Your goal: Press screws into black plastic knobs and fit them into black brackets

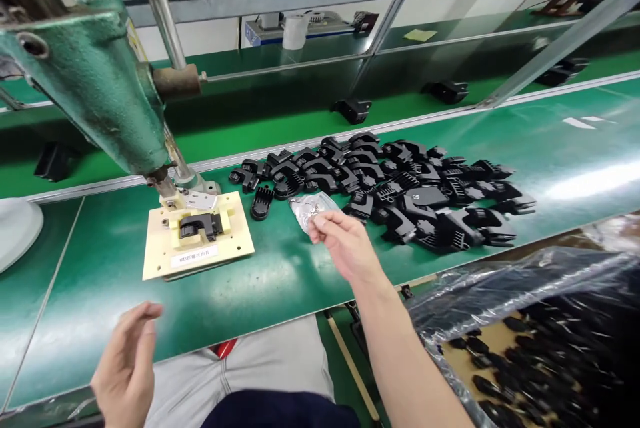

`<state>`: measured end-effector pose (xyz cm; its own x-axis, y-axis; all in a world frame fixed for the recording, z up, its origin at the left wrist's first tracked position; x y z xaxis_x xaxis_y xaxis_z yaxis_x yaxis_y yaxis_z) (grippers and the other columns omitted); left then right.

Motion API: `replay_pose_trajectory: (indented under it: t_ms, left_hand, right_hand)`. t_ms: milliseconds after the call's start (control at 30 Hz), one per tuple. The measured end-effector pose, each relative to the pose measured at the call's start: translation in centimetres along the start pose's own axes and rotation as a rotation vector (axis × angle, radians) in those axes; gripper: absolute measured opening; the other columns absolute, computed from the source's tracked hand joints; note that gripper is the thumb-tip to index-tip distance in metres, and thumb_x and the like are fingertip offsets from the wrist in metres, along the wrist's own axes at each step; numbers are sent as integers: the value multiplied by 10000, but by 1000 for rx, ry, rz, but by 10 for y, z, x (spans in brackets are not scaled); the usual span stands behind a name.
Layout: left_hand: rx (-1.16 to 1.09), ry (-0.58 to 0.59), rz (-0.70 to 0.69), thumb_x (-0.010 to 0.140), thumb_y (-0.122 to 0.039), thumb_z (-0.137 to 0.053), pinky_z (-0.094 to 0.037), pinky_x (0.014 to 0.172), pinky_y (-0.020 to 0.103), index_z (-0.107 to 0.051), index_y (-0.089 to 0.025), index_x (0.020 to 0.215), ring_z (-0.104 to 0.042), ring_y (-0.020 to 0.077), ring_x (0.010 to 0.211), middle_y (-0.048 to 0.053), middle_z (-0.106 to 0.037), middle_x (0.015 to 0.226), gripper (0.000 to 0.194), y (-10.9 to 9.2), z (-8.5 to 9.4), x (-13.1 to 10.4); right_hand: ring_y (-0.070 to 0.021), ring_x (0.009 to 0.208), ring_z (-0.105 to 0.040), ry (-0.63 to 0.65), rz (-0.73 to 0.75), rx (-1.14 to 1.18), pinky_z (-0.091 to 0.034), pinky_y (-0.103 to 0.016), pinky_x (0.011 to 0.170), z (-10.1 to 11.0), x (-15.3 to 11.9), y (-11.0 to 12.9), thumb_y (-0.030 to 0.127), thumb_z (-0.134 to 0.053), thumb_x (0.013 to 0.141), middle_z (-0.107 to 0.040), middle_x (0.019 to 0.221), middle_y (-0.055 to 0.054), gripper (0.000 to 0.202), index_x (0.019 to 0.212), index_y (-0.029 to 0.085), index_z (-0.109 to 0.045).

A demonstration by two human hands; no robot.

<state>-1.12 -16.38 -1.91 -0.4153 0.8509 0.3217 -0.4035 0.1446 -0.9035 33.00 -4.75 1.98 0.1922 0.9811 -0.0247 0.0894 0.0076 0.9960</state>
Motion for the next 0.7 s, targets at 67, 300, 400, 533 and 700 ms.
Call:
replay_pose_trajectory:
  t_ms: [67, 300, 400, 533, 700]
  left_hand:
    - [-45, 143, -26, 854, -242, -586, -561, 698, 235, -649, -211, 1017, -670, 151, 787, 26, -693, 854, 177, -16, -16, -3]
    - [-21, 277, -469, 823, -36, -566, -566, 717, 299, -608, -195, 1095, -654, 174, 832, 66, -672, 867, 319, -58, -51, 1]
    - [147, 282, -758, 779, 37, -576, -567, 766, 356, -543, -169, 1223, -646, 197, 864, 88, -670, 888, 491, -57, -52, -2]
    - [272, 354, -918, 789, 35, -557, -565, 738, 360, -480, -126, 1311, -650, 214, 856, 90, -679, 838, 552, -45, -47, -6]
    - [256, 352, -873, 794, 23, -548, -551, 689, 337, -483, -141, 1313, -643, 201, 790, 69, -678, 769, 549, -43, -47, -8]
  right_hand:
    - [-104, 521, -494, 103, -99, 146, -380, -248, 502, -30, -19, -5, 351, -721, 645, -598, 609, -7, 208, 662, 170, -619]
    - [-70, 478, -463, 347, -364, 320, -355, -209, 479, -117, -74, -40, 277, -674, 682, -575, 554, 22, 156, 617, 161, -591]
    - [-56, 436, -415, 408, -470, 370, -319, -193, 446, -136, -89, -50, 247, -638, 663, -515, 495, 44, 133, 589, 161, -569]
    - [-48, 393, -345, 401, -557, 393, -248, -183, 399, -145, -100, -58, 224, -578, 641, -441, 449, 64, 94, 575, 166, -545]
    - [-53, 401, -332, 386, -519, 317, -253, -190, 407, -147, -104, -60, 239, -543, 656, -422, 456, 64, 100, 583, 174, -522]
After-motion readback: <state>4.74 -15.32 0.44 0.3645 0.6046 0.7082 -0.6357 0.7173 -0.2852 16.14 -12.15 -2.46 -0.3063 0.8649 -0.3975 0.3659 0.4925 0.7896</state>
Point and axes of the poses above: each hand's wrist, its own x-axis towards the middle knuckle, its own z-axis out of the back of the hand, y = z × x, the point moved 4 cm from there along x, towards the middle knuckle
